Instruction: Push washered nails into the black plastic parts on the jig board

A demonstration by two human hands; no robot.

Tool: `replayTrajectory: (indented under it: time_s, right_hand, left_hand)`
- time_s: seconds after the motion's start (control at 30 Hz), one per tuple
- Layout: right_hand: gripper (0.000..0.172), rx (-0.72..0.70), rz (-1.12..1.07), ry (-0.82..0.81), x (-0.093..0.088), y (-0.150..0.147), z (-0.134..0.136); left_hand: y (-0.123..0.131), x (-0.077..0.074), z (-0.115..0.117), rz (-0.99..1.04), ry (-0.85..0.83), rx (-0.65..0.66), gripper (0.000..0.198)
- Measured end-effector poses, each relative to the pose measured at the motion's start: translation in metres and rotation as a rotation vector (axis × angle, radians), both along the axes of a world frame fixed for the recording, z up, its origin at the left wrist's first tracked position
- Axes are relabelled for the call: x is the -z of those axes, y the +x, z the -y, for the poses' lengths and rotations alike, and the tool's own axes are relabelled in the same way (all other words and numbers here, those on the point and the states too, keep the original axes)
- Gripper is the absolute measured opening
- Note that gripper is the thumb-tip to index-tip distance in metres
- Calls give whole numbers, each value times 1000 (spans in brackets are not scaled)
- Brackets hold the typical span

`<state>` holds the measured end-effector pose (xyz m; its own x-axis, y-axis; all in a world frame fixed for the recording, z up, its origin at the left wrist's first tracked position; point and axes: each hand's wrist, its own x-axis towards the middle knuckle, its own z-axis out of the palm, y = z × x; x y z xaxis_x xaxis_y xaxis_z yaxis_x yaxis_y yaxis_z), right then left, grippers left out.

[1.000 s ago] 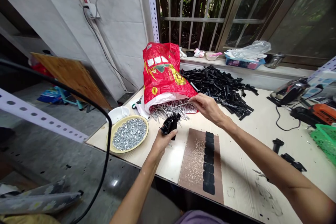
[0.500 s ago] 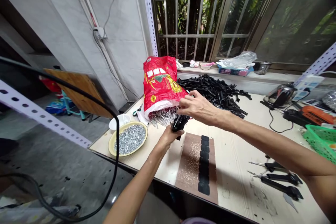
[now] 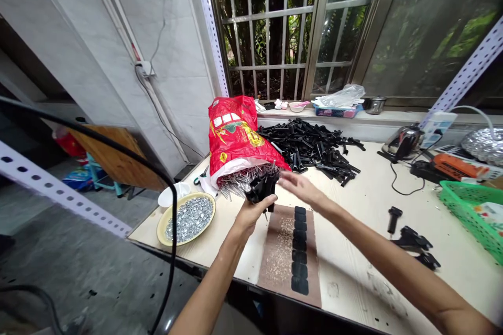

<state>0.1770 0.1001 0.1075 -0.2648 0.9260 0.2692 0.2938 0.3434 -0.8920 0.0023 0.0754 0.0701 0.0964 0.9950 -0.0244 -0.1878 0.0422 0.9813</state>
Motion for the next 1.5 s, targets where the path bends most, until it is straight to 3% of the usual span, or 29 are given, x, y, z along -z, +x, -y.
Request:
replayTrajectory:
  time_s: [0.1, 0.17, 0.23, 0.37, 0.5, 0.63, 0.83, 1.03, 1.1, 1.23, 1.3, 1.4, 1.5]
  right_hand:
    - [39, -187, -270, -245, 23, -16, 13]
    - [36, -158, -403, -282, 28, -28, 19]
    - [33, -56, -455, -243, 30, -38, 24]
    - [32, 144, -343, 8, 33, -52, 36]
    - [41, 188, -190, 241, 39, -60, 52]
    - [46, 209, -127, 405, 40, -67, 71]
    - [42, 336, -236, 340, 37, -83, 96]
    - [43, 355, -500, 134, 59, -86, 89]
    - [44, 400, -473, 124, 65, -82, 87]
    - [48, 483, -219, 300, 60, -72, 86]
    - [54, 410, -148, 317, 53, -66, 85]
    - [70, 237, -213, 210, 45, -56, 84]
    - [83, 201, -402, 97, 42, -39, 84]
  left_hand:
    - [9, -4, 5, -31, 112, 22, 46]
    - [12, -5, 7, -53, 131, 13, 47]
    - [13, -6, 9, -45, 107, -9, 51]
    - [11, -7, 13, -42, 76, -29, 58]
    - [13, -9, 25, 30, 117, -24, 54]
    - [18, -11, 44, 90, 191, -101, 50]
    - [17, -14, 58, 149, 255, -121, 44]
    - [16, -9, 47, -9, 320, -42, 48]
    - [21, -6, 41, -40, 321, 4, 50]
    - [34, -2, 33, 104, 207, 83, 52]
    - [40, -2, 30, 224, 151, 31, 52]
    - [45, -8, 24, 324, 128, -121, 46]
    - [44, -13, 15, 177, 276, -282, 37]
